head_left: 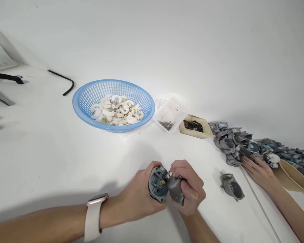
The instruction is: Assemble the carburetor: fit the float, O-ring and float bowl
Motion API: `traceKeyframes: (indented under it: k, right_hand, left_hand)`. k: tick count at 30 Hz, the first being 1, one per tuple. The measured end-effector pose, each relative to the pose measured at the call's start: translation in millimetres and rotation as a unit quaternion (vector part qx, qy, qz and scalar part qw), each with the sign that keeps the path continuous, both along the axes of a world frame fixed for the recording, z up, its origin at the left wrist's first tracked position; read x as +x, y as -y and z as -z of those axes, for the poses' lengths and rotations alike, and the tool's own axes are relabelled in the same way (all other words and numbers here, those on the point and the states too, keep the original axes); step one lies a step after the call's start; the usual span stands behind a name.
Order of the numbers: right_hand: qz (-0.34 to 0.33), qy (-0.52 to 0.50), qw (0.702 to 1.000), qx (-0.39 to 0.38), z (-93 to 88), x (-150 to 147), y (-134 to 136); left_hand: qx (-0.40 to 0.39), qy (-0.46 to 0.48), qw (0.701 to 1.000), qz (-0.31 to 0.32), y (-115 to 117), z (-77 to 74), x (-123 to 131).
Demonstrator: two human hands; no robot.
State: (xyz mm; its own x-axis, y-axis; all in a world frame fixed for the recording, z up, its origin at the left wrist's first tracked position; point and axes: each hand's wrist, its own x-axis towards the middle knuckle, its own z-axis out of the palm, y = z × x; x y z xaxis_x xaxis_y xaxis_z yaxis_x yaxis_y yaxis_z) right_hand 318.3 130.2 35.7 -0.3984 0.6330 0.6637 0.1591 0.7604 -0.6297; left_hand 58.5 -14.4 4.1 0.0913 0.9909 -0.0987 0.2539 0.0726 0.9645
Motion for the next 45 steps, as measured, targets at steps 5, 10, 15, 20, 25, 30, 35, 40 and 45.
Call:
traceKeyframes:
  k: [5, 10, 15, 20, 25, 30, 35, 40, 45]
  right_hand:
    - [-0.016, -0.043, 0.999, 0.005, 36.2, -85, 68]
    - [-0.038, -0.134, 0.99, 0.0, 27.0, -116, 92]
    - [-0.053, -0.104, 0.993, -0.03, 19.4, -112, 95]
    - [-0.064, -0.107, 0.991, -0.053, 19.1, -110, 100]
    - [-0.039, -0.135, 0.981, -0.133, 25.2, -114, 92]
    - [0.031, -0.143, 0.971, -0.19, 36.1, -107, 61]
    - [0.133, 0.076, 0.957, -0.245, 30.2, -67, 22]
    - [0.186, 0.323, 0.905, -0.208, 20.9, -9, -24]
    - [0.166, 0.397, 0.881, -0.196, 11.7, 27, -71]
  left_hand:
    - [0.059, -0.089, 0.994, -0.016, 5, -2.2, 0]
    - [0.135, -0.187, 0.973, -0.016, 8, 1.7, -2]
    - [0.222, -0.246, 0.943, -0.02, 7, 8.1, -5]
    - [0.236, -0.257, 0.937, -0.018, 9, 7.9, -5]
    - [0.092, -0.135, 0.986, -0.032, 2, 4.4, -5]
    - [0.002, -0.05, 0.997, -0.061, -8, 0.3, -11]
    - [0.001, -0.036, 0.998, -0.057, -9, -0.2, -14]
    - [0.025, -0.035, 0.997, -0.063, -11, 4.9, -15]
    - [0.052, -0.038, 0.997, -0.047, -13, 3.4, -18]
